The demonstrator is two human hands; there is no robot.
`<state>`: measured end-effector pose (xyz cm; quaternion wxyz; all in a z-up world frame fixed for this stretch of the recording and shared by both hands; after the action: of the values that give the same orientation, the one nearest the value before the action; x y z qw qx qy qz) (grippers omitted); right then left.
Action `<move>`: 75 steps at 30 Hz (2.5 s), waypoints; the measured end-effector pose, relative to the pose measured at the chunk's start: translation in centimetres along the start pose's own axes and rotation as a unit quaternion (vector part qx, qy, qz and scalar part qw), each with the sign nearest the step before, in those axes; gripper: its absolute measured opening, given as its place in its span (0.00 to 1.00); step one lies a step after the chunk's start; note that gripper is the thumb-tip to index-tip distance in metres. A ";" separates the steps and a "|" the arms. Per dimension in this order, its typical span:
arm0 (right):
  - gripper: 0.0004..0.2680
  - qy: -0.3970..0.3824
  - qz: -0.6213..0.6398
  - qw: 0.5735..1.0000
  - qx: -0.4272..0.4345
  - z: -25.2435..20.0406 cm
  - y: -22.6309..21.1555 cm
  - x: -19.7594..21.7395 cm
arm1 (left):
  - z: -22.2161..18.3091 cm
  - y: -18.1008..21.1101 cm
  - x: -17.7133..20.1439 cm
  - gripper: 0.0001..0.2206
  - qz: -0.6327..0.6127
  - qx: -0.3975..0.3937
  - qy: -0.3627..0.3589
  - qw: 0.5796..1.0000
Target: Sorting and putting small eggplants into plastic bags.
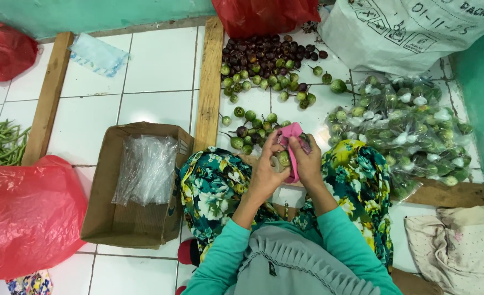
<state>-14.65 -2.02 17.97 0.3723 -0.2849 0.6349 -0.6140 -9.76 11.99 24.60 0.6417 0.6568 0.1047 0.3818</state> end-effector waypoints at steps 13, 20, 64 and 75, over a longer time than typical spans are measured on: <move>0.12 -0.040 -0.128 0.989 0.056 -2.0 -5.0 0.5 | 0.4 -1.0 -0.3 0.47 -0.040 0.054 -0.001 0.998; 0.12 -0.028 -0.230 0.971 0.051 -1.9 -3.7 -1.1 | -0.3 -0.8 -0.2 0.49 -0.021 0.067 -0.002 0.998; 0.20 -0.124 -0.454 0.878 0.082 0.1 -0.3 3.2 | 0.4 -6.2 0.3 0.29 -0.125 0.155 0.087 0.976; 0.18 -0.159 -0.264 0.948 0.079 -2.0 -4.9 -0.8 | -1.3 -4.7 2.0 0.29 -0.170 0.209 0.005 0.963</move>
<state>-16.34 -0.67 22.82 0.3143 -0.5063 0.4184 -0.6854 -7.54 15.00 20.84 0.5453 0.7466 0.2954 0.2406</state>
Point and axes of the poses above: each hand's wrist, its own z-axis towards the middle knuckle, its own x-axis out of the back of the hand, y = z × x, the point moved 1 cm from there along z, towards the middle knuckle, and after that the axes turned 10 degrees about -y, right-handed, at the moved point
